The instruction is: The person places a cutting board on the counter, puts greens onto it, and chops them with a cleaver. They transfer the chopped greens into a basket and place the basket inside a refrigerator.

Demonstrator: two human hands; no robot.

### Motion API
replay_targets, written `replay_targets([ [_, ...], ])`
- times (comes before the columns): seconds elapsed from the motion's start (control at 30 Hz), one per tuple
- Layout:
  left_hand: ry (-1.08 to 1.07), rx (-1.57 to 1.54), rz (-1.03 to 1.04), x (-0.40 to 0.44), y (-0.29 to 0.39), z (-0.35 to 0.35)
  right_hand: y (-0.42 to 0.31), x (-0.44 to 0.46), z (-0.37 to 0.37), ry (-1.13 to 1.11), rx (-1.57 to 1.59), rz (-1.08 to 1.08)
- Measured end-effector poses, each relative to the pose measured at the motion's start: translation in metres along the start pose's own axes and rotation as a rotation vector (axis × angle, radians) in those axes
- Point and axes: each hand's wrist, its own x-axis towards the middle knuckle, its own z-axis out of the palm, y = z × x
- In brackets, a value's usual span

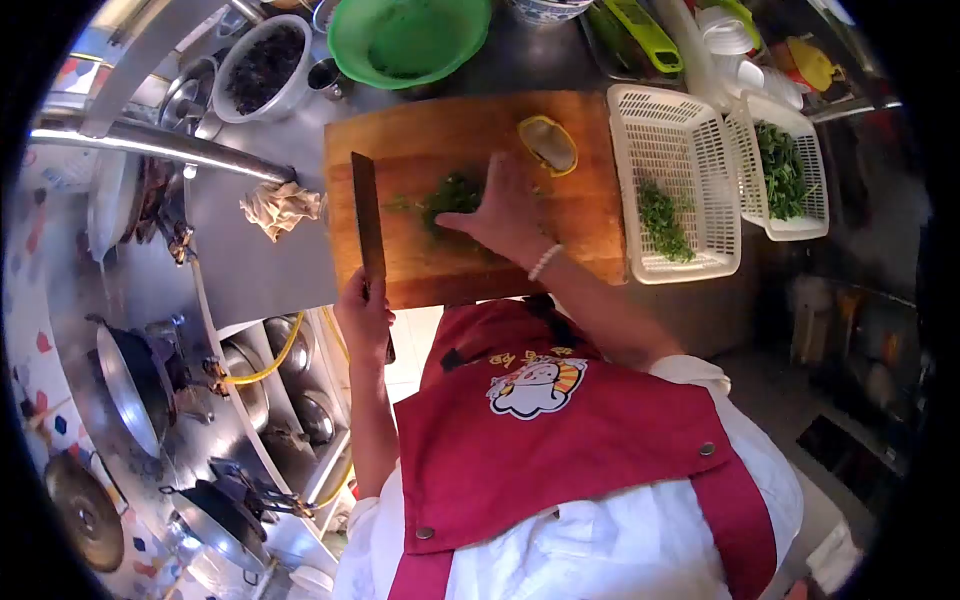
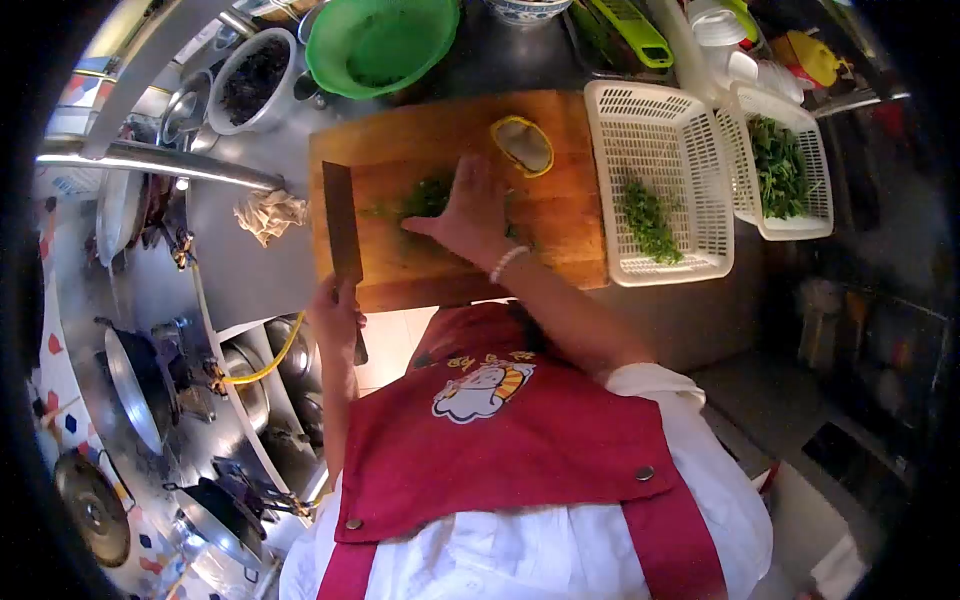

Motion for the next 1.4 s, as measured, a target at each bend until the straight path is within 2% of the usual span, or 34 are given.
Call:
replay_targets([
  [0.07,-0.045,0.02,0.017,0.007,-0.006,-0.013,-0.021,0.0,0.034,0.081,-0.069,0.079],
  [0.17,-0.105,0.024,0.063,0.016,-0.014,-0.032,-0.032,-0.006,0.054,0.049,-0.286,0.062],
  [0.27,-0.161,0.067,0.085,0.018,-0.003,-0.044,-0.025,-0.015,0.041,0.102,-0.291,0.024],
  [0.37,-0.217,0.071,0.062,0.017,0.003,-0.047,-0.004,-0.021,0.023,0.033,-0.442,0.061],
  [0.53,-0.286,0.169,0.102,0.009,0.01,-0.033,0.038,-0.031,0.025,0.006,-0.278,0.024],
  [0.63,-0.335,0.26,0.143,-0.008,0.026,-0.011,0.055,-0.032,0.033,0.032,-0.272,-0.088],
  [0.67,-0.364,0.38,0.254,-0.004,0.016,-0.003,0.057,-0.032,0.035,0.052,-0.276,-0.131],
  [0.73,-0.383,0.416,0.364,-0.004,0.011,0.017,0.06,-0.034,0.039,0.106,-0.304,-0.177],
  [0.8,-0.432,0.598,0.356,-0.014,0.038,0.038,0.063,-0.041,0.042,0.172,-0.3,-0.207],
  [0.87,-0.43,0.692,0.411,-0.011,0.035,0.056,0.063,-0.044,0.04,0.253,-0.27,-0.233],
  [0.97,-0.389,0.782,0.499,-0.012,0.027,0.073,0.065,-0.046,0.03,0.254,-0.27,-0.239],
  [1.07,-0.383,0.79,0.553,-0.009,0.017,0.081,0.052,-0.052,0.006,0.448,-0.063,-0.292],
  [1.2,-0.416,1.015,0.503,-0.005,0.014,0.087,0.065,-0.045,0.008,0.315,0.087,-0.441],
  [1.3,-0.388,1.034,0.559,-0.008,0.025,0.09,0.075,-0.036,0.021,0.214,0.14,-0.493],
  [1.4,-0.373,1.073,0.392,-0.01,0.028,0.096,0.08,-0.034,0.027,0.161,0.176,-0.498],
])
